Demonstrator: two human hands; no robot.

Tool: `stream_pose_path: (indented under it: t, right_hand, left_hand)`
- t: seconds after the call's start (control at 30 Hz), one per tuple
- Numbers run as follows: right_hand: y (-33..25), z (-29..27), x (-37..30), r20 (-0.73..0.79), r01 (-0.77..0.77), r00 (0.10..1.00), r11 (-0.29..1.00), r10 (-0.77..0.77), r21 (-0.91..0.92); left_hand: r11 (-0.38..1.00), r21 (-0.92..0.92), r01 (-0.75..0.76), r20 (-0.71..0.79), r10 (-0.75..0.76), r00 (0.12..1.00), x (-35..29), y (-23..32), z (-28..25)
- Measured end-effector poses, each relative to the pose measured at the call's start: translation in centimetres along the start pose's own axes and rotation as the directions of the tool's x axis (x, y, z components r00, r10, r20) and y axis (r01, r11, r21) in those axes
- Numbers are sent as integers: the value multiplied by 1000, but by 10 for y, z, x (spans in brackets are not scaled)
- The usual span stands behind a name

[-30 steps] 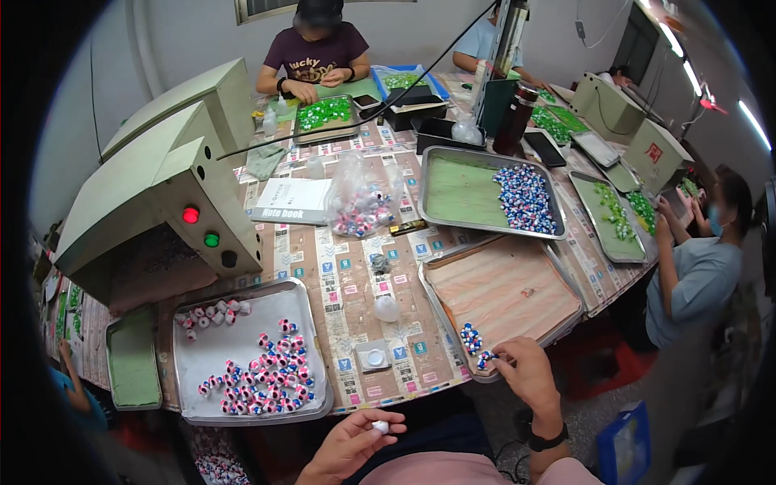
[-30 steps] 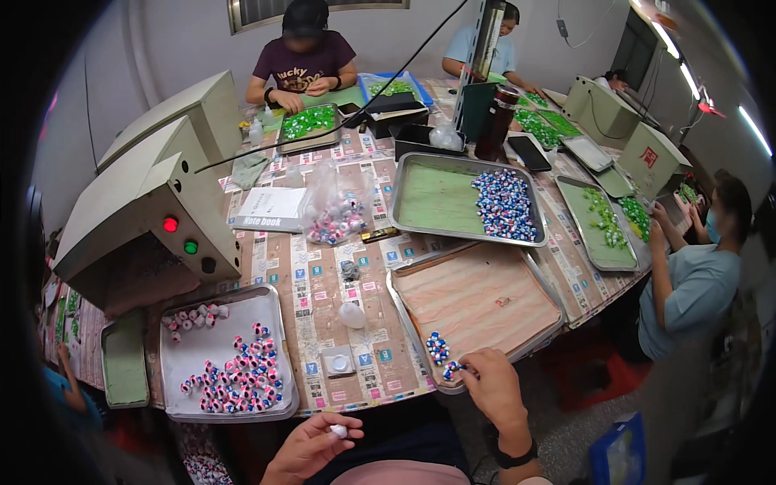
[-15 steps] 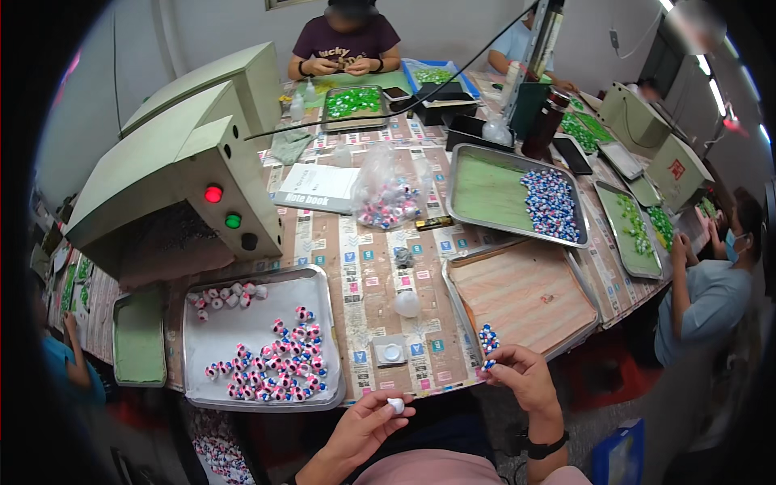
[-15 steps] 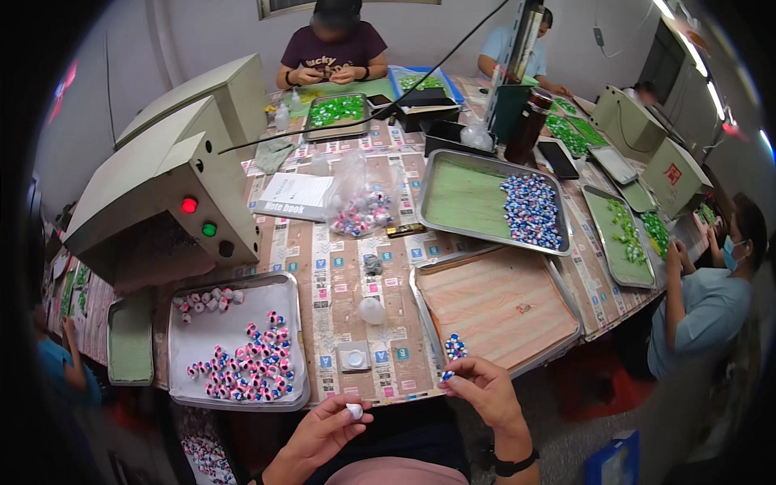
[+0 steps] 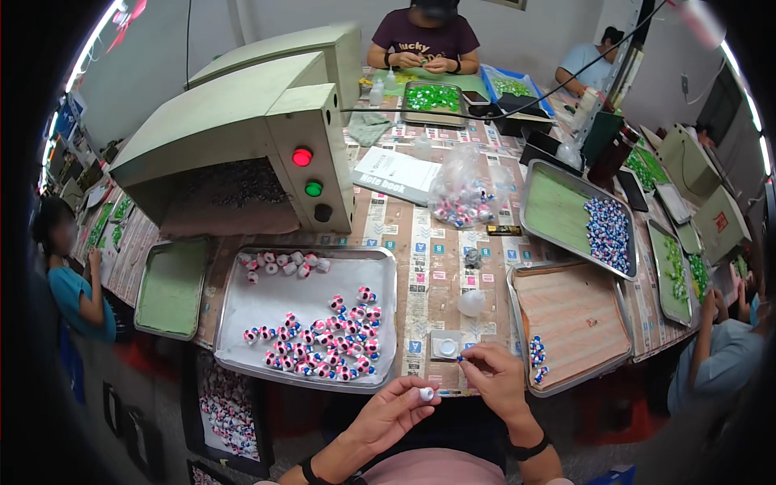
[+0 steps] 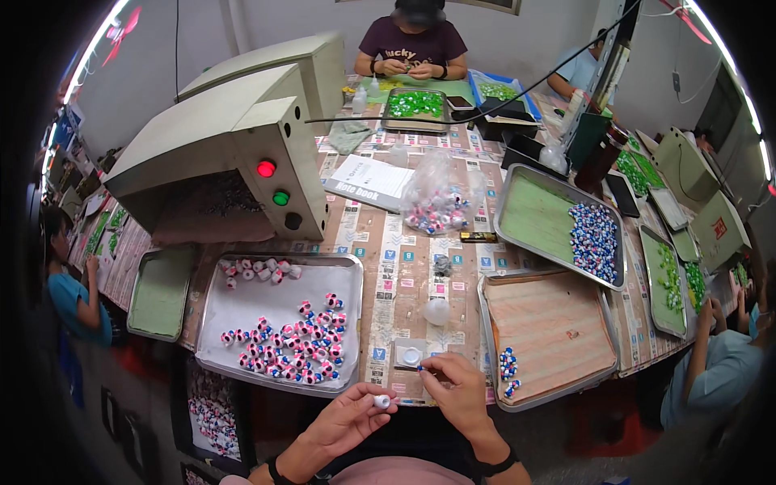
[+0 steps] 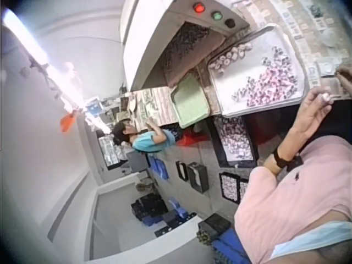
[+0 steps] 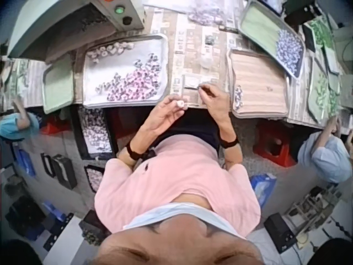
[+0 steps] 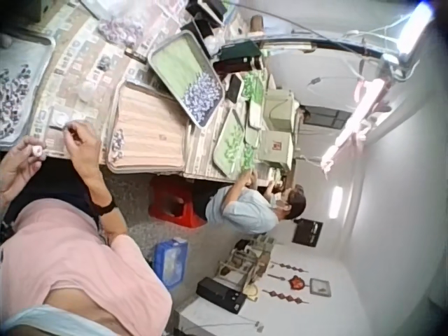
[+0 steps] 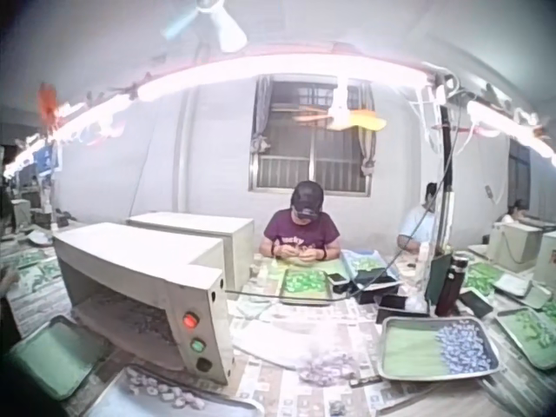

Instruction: The person assembles small, round, multi-colored candy-like objects by hand. They pick up a white base and a colored cap from trays on the table, fit them together, and place the finished unit into a metal tray. The process is repetitive and performed in a workshop setting with other workers visible in the background.

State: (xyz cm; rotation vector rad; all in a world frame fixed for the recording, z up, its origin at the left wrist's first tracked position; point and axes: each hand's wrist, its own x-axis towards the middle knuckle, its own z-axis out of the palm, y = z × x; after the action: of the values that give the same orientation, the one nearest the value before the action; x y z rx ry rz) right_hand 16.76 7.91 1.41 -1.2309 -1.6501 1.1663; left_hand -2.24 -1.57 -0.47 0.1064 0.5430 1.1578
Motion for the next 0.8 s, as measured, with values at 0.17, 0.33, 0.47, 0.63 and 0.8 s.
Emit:
stream_pose_path:
  t: [0.17,0.33,0.47,0.63,0.8]
  right_hand:
    - [-2,11,13,43,267,962,907,-268,-326]
    - [-2,16,24,113,338,939,808,-325,-482]
    - [0,15,25,110,305,952,837,-287,-455]
    - [-15,9,14,58,139,990,961,-129,-240]
    - [-29,1,-12,87,46,995,999,-46,-6]
  left_hand:
    - [1000,12,9,32,-10,999,-6,3,-3]
    - [997,74,28,8,-28,1000,-7,3,2]
    - [990,130,50,-11,-49,999,-10,3,-2]
    - [995,100,-11,-11,13,1000,-7,0,-3]
    - [999,21,-45,-3,45,999,-2,-6,-10]
